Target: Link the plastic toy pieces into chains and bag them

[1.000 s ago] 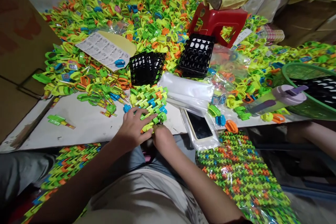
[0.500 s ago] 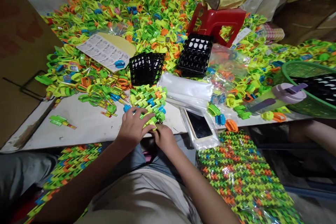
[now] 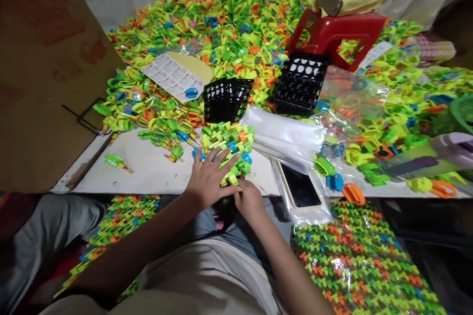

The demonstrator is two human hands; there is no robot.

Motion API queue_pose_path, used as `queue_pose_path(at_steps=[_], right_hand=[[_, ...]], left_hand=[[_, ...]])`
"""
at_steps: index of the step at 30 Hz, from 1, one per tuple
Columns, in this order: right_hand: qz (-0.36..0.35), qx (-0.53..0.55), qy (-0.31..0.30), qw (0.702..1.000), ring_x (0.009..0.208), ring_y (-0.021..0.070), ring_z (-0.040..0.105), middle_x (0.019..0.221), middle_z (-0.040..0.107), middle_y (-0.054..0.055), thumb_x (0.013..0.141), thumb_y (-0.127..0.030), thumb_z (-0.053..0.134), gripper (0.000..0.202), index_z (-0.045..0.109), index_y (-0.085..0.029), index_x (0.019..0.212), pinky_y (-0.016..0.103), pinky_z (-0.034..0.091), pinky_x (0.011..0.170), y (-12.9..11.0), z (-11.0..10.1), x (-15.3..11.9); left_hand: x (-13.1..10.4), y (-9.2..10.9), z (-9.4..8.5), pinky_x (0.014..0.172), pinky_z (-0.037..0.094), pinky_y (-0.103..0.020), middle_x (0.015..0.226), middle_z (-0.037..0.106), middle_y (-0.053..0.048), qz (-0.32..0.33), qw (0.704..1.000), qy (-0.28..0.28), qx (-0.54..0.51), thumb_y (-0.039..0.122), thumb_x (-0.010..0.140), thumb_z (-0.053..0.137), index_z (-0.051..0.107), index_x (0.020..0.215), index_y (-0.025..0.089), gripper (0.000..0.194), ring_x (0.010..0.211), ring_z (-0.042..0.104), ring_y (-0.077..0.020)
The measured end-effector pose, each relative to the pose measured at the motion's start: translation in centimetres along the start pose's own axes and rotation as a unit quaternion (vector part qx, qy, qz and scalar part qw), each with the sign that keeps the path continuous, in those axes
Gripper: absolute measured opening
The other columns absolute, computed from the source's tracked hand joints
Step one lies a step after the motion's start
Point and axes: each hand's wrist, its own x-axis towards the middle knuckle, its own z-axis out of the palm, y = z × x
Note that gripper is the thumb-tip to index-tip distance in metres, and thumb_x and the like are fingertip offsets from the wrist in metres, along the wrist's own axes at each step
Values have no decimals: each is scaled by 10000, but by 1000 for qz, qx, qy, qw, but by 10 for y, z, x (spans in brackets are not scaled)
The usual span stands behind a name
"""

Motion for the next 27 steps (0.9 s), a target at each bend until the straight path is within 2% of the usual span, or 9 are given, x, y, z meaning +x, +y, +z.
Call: queue_pose_path(at_steps=[3, 4, 6, 8, 11, 14, 17, 23, 27], right_hand=[[-8, 14, -1, 1000, 760, 234, 630, 808, 680, 103, 818, -206, 435, 198, 626, -174, 860, 333, 493, 688, -1, -2, -1], [-7, 17, 8, 1000, 761, 241, 631, 802, 679, 105, 838, -253, 448, 194, 626, -175, 851, 340, 493, 687, -1, -3, -3], [-3, 24, 30, 999, 730, 241, 627, 764, 668, 100, 858, -326, 470, 217, 622, -177, 819, 340, 494, 668, -2, -2, -7], [-2, 37, 43, 998, 674, 221, 610, 729, 648, 85, 866, -352, 482, 226, 617, -178, 813, 324, 491, 627, -3, -2, -13], [-10, 63, 69, 996, 653, 192, 599, 775, 641, 72, 876, -337, 496, 198, 611, -178, 900, 303, 492, 605, -2, -4, -19], [-28, 75, 92, 993, 669, 172, 598, 834, 642, 60, 884, -291, 504, 179, 601, -185, 991, 292, 497, 616, -4, -8, -22], [-49, 74, 101, 991, 706, 163, 597, 841, 634, 50, 889, -228, 501, 148, 602, -194, 992, 283, 492, 636, -12, -14, -22], [-57, 78, 117, 988, 708, 157, 581, 771, 612, 33, 889, -157, 479, 121, 590, -192, 921, 272, 473, 633, -26, -18, -25], [-25, 69, 106, 992, 699, 159, 575, 767, 608, 32, 898, -176, 463, 128, 588, -195, 916, 272, 466, 622, -20, -14, -29]], left_hand=[[-10, -17, -4, 1118, -23, -564, 1447, 396, -71, -4, 1000, 17, -17, 541, 861, 456, 311, 1420, 270, 637, 1329, 315, -275], [-18, -30, -6, 1121, -1, -558, 1439, 401, -77, -37, 999, 28, -20, 521, 871, 451, 316, 1415, 267, 616, 1325, 322, -270], [-40, -66, -12, 1111, 117, -543, 1397, 429, -108, -171, 983, 58, -10, 468, 892, 429, 370, 1383, 234, 546, 1296, 359, -275], [-69, -110, -19, 1042, 282, -507, 1323, 463, -169, -358, 929, 91, 26, 410, 900, 410, 435, 1331, 157, 500, 1243, 408, -307], [-111, -173, -29, 934, 356, -550, 1349, 406, -229, -572, 816, 15, 77, 433, 872, 411, 408, 1339, 132, 556, 1224, 403, -402], [-131, -207, -32, 861, 403, -538, 1126, 584, -230, -606, 793, -32, 52, 466, 841, 434, 479, 1241, 111, 537, 1088, 526, -415], [-132, -212, -29, 762, 464, -433, 929, 663, -153, -601, 797, -59, 9, 444, 783, 514, 471, 1195, 127, 522, 918, 621, -354], [-133, -200, -15, 599, 450, -290, 795, 641, -30, -570, 814, -65, -90, 394, 709, 591, 389, 1196, 150, 581, 718, 635, -232], [-134, -174, 0, 604, 454, -296, 826, 586, -24, -525, 846, -31, -90, 446, 729, 557, 440, 1101, 159, 485, 698, 599, -206]])
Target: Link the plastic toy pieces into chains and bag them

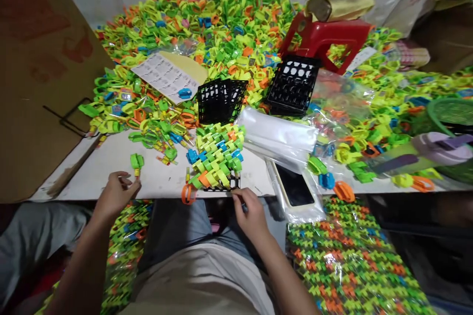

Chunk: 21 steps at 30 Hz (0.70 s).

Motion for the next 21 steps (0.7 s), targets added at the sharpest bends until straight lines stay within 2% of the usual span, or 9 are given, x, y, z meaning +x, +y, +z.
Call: queue_pose_path(at_steps=[3, 5, 7, 9, 12, 14, 16, 19, 21], right_hand=[[17, 0, -13, 1000, 670, 151, 571, 757, 603, 27, 900, -189, 465, 122, 587, -195, 908, 264, 464, 615, 4, 2, -2], [18, 7, -28, 999, 678, 152, 580, 768, 613, 30, 899, -191, 466, 121, 587, -195, 910, 262, 467, 622, 3, 5, -3], [11, 15, -46, 999, 716, 160, 597, 798, 633, 37, 901, -188, 460, 129, 587, -197, 917, 264, 474, 645, 0, 8, -5], [1, 18, -60, 998, 762, 168, 612, 829, 649, 43, 902, -184, 454, 135, 586, -199, 923, 271, 481, 677, -4, 11, -7], [-7, 16, -68, 998, 783, 173, 620, 832, 657, 44, 904, -184, 453, 136, 588, -201, 914, 281, 486, 704, -6, 13, -10], [-6, 13, -67, 998, 763, 173, 618, 819, 653, 47, 906, -193, 457, 139, 591, -199, 939, 281, 491, 695, -7, 14, -12], [-11, 12, -77, 997, 737, 171, 611, 809, 646, 50, 902, -217, 480, 177, 583, -189, 1043, 280, 497, 678, -11, 15, -13], [-40, 10, -109, 993, 747, 177, 607, 845, 651, 64, 880, -288, 546, 366, 510, -164, 1222, 287, 507, 688, -25, 18, -13], [-63, -6, -132, 989, 756, 185, 612, 864, 662, 75, 875, -315, 552, 344, 543, -166, 1185, 292, 508, 688, -36, 18, -13]], left_hand=[[-35, 26, 21, 671, 484, -331, 831, 562, -37, 94, 995, 8, -30, 501, 766, 523, 495, 999, 166, 410, 747, 586, -211], [-59, 47, 38, 807, 481, -370, 964, 580, -85, 231, 971, 2, -67, 483, 759, 576, 508, 1041, 161, 433, 918, 575, -238], [-78, 66, 53, 922, 431, -424, 1133, 550, -122, 349, 936, -17, -52, 422, 729, 649, 525, 1088, 171, 455, 1081, 512, -279], [-87, 78, 62, 935, 420, -429, 1165, 536, -117, 387, 920, -41, -43, 300, 741, 652, 567, 1031, 183, 324, 1084, 505, -275], [-87, 83, 58, 902, 442, -390, 1054, 563, -82, 364, 921, -90, -107, 223, 780, 594, 598, 895, 194, 119, 1013, 539, -232], [-87, 83, 45, 882, 446, -369, 1000, 572, -67, 331, 917, -120, -188, 281, 796, 590, 588, 872, 193, 116, 983, 549, -215], [-92, 84, 28, 784, 464, -334, 896, 585, -48, 271, 906, -179, -272, 357, 836, 545, 561, 894, 188, 179, 853, 566, -184], [-108, 90, 9, 634, 428, -272, 751, 566, -13, 183, 864, -306, -355, 437, 906, 419, 517, 933, 181, 275, 665, 521, -133], [-121, 98, 3, 630, 410, -259, 752, 556, -10, 171, 836, -361, -377, 473, 914, 393, 503, 944, 178, 316, 662, 504, -123]])
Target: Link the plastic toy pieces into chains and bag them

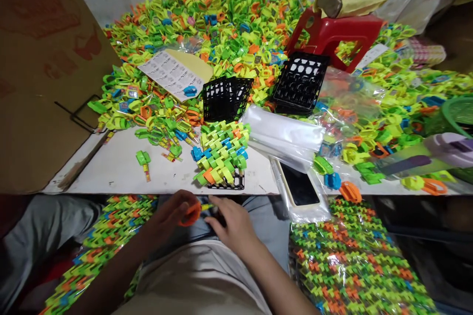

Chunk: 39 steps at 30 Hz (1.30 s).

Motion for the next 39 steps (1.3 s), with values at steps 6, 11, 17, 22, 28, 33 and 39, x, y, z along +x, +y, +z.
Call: queue_pose_path(at_steps=[6, 11, 17, 22, 28, 33, 39], right_hand=[[21, -53, 25, 998, 698, 192, 639, 748, 675, 67, 867, -219, 455, 193, 643, -185, 837, 288, 511, 634, 9, -16, 3], [123, 15, 158, 980, 829, 225, 669, 859, 713, 72, 835, -313, 560, 163, 667, -197, 879, 346, 532, 767, 54, -33, 9], [179, 93, 167, 965, 841, 252, 662, 869, 709, 99, 811, -385, 589, 231, 686, -179, 849, 430, 516, 821, 71, -26, 8], [189, 126, 173, 958, 819, 242, 663, 874, 712, 98, 798, -411, 600, 269, 691, -172, 881, 422, 526, 806, 73, -20, 5], [124, 10, 174, 977, 824, 246, 663, 840, 718, 92, 816, -292, 543, 178, 686, -194, 859, 394, 531, 775, 73, -16, 5], [75, -75, 109, 988, 783, 246, 646, 809, 701, 99, 716, -124, 442, 257, 665, -177, 832, 362, 523, 708, 71, -14, 12], [115, -96, 1, 989, 751, 232, 629, 807, 692, 96, 710, -95, 446, 235, 643, -176, 810, 320, 492, 682, 63, -22, 28]], left_hand=[[1, 26, 21, 710, 460, -285, 967, 594, -51, 106, 987, -35, 111, 458, 894, 444, 479, 1123, 208, 341, 785, 565, -153], [38, 43, 26, 995, 365, -421, 1245, 553, -77, 283, 863, 109, 405, 318, 879, 509, 542, 1192, 252, 322, 1152, 492, -245], [79, 31, 47, 1074, 250, -544, 1471, 365, -64, 233, 773, 99, 583, 512, 826, 542, 436, 1355, 312, 575, 1334, 320, -349], [80, 26, 48, 1061, 278, -531, 1491, 330, -62, 247, 753, 90, 604, 510, 862, 474, 396, 1386, 311, 566, 1347, 301, -369], [78, 29, 48, 1068, 269, -522, 1473, 365, -65, 249, 757, 95, 597, 554, 817, 517, 449, 1354, 299, 599, 1333, 326, -376], [78, 28, 53, 1075, 245, -524, 1441, 408, -108, 255, 771, 109, 573, 623, 785, 511, 436, 1371, 229, 710, 1337, 312, -382], [83, 32, 61, 1042, 257, -562, 1382, 475, -135, 233, 785, 126, 560, 555, 808, 521, 492, 1332, 204, 632, 1289, 364, -406]])
